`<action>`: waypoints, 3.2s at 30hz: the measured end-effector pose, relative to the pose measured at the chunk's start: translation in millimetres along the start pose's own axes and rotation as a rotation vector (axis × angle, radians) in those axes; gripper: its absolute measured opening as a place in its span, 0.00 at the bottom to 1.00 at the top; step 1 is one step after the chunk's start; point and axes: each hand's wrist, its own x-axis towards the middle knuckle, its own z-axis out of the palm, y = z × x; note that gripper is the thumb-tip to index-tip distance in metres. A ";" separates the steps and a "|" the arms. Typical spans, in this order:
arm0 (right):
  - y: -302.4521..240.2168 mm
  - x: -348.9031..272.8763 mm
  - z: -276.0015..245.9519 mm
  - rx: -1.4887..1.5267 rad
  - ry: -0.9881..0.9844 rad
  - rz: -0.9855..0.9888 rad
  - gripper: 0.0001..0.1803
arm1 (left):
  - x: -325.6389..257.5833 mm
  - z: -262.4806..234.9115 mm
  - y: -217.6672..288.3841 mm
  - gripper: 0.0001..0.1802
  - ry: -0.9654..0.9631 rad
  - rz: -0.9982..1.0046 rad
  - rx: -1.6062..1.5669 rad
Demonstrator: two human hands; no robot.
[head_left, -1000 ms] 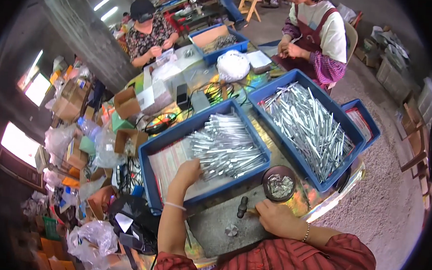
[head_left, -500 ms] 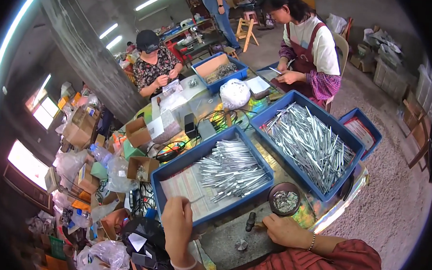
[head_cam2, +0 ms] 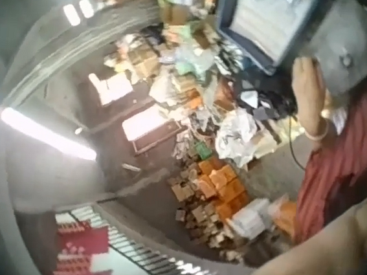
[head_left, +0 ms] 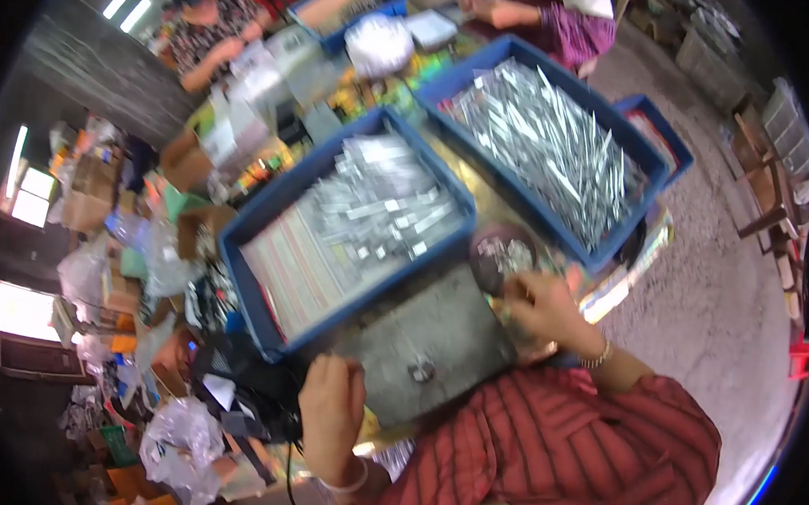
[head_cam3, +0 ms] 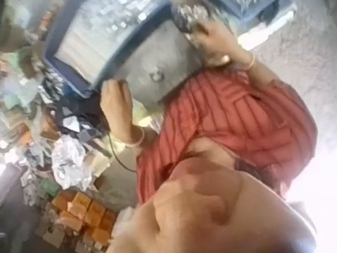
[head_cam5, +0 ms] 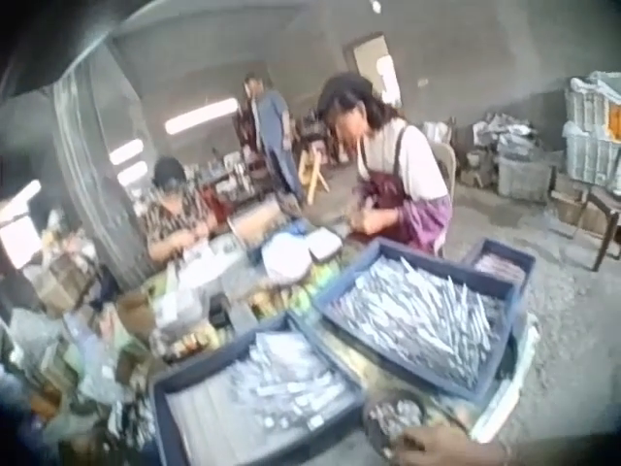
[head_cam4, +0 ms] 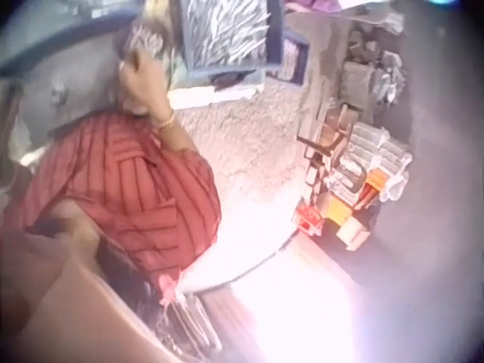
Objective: Assembling small metal components using a hammer and a precision punch tool on a stone base.
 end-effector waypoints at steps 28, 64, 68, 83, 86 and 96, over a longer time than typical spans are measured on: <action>53.9 46.8 11.6 -0.318 -0.012 -0.019 0.10 | -21.4 77.0 -34.9 0.06 0.113 -0.349 -0.518; -78.0 -0.9 42.9 0.850 -0.585 0.370 0.09 | -28.8 100.0 -6.5 0.09 -0.075 -0.618 -2.287; -81.8 -1.4 47.9 0.867 -0.611 0.324 0.09 | -31.6 95.5 -2.3 0.09 -0.070 -0.630 -2.286; -83.8 -1.4 50.1 0.705 -0.593 0.236 0.07 | -36.2 91.1 1.0 0.08 0.021 -0.529 -2.099; -82.5 -2.7 50.8 0.680 -0.586 0.218 0.06 | -36.9 90.8 3.5 0.07 0.044 -0.508 -2.068; -74.0 -3.9 56.5 0.787 -0.578 0.215 0.11 | -40.5 95.2 7.7 0.06 0.112 -0.456 -1.917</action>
